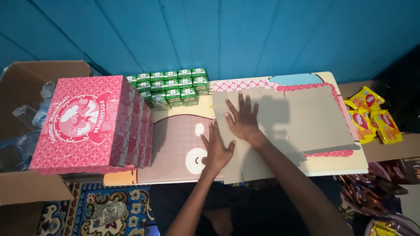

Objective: Folding cardboard templates into boxes for packaging food products.

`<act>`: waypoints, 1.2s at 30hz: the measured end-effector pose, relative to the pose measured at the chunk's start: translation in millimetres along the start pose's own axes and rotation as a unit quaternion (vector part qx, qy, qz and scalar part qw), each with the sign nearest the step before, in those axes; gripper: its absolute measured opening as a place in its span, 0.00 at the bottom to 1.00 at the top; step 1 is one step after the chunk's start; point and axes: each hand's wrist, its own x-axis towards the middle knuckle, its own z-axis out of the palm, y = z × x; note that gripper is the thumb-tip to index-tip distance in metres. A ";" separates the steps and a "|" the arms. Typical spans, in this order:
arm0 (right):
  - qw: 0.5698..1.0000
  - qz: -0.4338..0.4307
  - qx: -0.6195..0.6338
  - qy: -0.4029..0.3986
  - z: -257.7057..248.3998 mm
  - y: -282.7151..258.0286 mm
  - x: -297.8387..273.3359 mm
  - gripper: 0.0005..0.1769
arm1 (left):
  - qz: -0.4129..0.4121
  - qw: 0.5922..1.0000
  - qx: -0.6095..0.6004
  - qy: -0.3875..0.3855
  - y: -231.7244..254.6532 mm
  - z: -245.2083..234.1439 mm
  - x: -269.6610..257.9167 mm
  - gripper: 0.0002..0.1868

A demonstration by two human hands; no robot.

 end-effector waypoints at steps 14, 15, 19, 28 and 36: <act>1.000 0.016 0.004 -0.010 -4.9 -2.7 -2.1 0.33 | 0.057 0.997 -0.037 0.049 -11.8 35.1 7.7 0.56; 1.000 0.016 0.007 -0.009 -6.3 -2.7 -2.5 0.33 | 0.071 0.994 -0.055 0.060 -14.9 39.4 9.0 0.56; 0.999 0.023 0.021 -0.011 -11.1 -4.3 -4.5 0.32 | 0.090 0.989 -0.106 0.056 -8.7 44.5 4.5 0.55; 0.998 0.018 0.058 0.025 -2.6 0.8 -1.3 0.31 | 0.066 0.969 -0.231 0.052 18.2 50.4 -9.0 0.60; 0.995 0.024 0.090 0.028 0.2 5.9 4.8 0.29 | 0.029 0.957 -0.287 0.026 19.7 53.5 -34.7 0.60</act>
